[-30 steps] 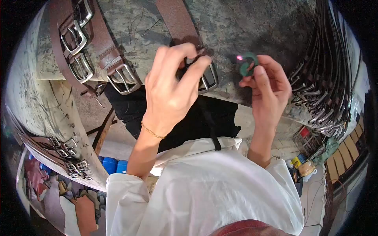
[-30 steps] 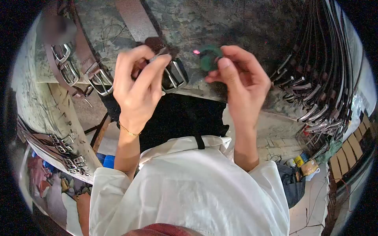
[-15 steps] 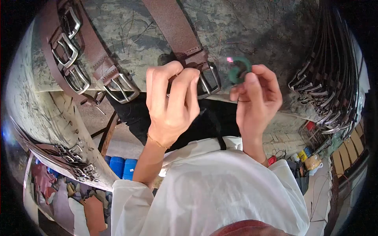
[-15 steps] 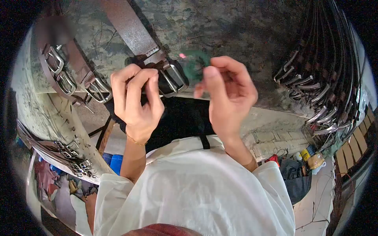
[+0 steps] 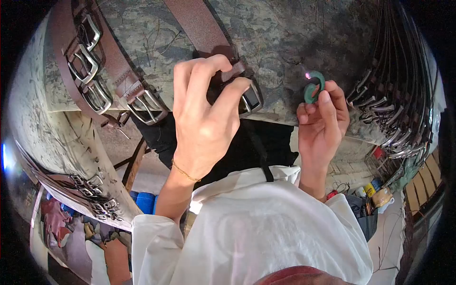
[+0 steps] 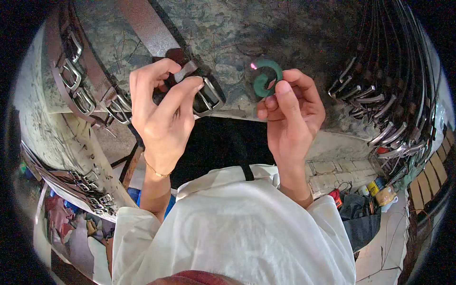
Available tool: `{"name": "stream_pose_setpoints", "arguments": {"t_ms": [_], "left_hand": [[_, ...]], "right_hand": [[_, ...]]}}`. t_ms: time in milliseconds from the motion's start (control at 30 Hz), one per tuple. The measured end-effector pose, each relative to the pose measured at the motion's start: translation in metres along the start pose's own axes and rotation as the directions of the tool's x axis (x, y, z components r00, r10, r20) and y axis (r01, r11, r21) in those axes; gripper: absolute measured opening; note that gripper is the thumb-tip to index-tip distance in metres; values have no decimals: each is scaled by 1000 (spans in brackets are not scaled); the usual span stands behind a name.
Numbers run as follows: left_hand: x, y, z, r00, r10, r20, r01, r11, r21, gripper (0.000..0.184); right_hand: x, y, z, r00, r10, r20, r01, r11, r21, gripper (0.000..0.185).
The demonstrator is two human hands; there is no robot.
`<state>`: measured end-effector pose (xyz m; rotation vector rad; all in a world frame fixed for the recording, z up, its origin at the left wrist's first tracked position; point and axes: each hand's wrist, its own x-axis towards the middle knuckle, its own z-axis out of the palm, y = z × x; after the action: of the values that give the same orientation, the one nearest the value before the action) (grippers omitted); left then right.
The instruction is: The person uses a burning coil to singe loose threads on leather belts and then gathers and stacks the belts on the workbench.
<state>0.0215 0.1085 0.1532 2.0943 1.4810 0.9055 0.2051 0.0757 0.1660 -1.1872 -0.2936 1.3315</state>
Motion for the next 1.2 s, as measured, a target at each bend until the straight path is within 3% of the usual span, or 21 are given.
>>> {"name": "stream_pose_setpoints", "arguments": {"t_ms": [100,167,233,333,633,1200], "left_hand": [[-5,-2,5,995,17,-96,-14,999,30,27],[-13,0,5,982,-69,-175,66,998,-23,24],[-23,0,-1,973,-75,-217,85,996,39,23],[-36,4,-6,961,-172,-218,186,982,45,22],[-45,5,0,933,-228,-280,166,960,-227,17],[-40,4,5,928,-191,-318,84,943,-322,22]], "right_hand": [[-6,5,6,1000,5,9,-5,1000,-27,18],[-9,9,10,1000,0,14,0,999,-46,19],[-12,15,14,1000,-19,23,21,994,-108,19],[-20,17,25,999,5,41,3,983,-184,19],[-32,32,37,996,46,71,-10,892,-451,12],[-28,32,46,999,25,22,-8,829,-559,12]]}}
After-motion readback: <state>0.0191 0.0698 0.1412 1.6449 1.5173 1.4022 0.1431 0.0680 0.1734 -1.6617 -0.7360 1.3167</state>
